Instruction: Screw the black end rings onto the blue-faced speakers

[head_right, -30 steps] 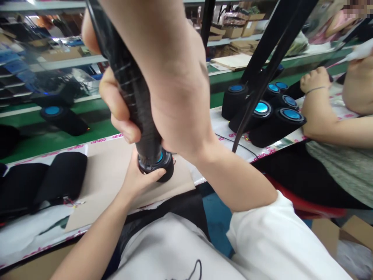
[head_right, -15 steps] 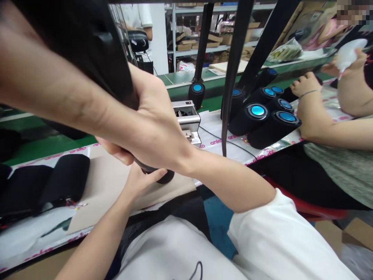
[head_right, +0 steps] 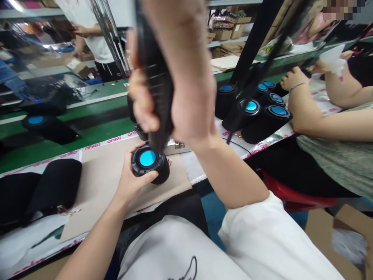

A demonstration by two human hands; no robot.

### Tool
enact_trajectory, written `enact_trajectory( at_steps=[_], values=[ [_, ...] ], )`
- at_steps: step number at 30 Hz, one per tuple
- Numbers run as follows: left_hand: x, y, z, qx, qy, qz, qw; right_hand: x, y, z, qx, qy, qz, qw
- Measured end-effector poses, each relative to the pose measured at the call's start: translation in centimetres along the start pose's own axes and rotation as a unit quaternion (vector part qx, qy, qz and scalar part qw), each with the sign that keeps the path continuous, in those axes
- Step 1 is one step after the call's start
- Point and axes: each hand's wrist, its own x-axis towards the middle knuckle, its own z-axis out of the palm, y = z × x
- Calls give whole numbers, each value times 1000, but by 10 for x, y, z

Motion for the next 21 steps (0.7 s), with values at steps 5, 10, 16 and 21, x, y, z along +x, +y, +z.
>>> enact_trajectory(
  at_steps=[5, 10, 16, 21],
  values=[
    [0, -2, -1, 23, 0, 23, 999, 23, 61, -40, -10, 221, -131, 966],
    [0, -5, -4, 62, 0, 43, 997, 24, 102, -55, -11, 162, -73, 984],
    [0, -5, -2, 60, 3, 48, 997, 14, 90, -60, -9, 92, 24, 995],
    [-2, -1, 0, 36, -7, 33, 999, 10, 40, -44, 15, 121, -13, 993]
  ],
)
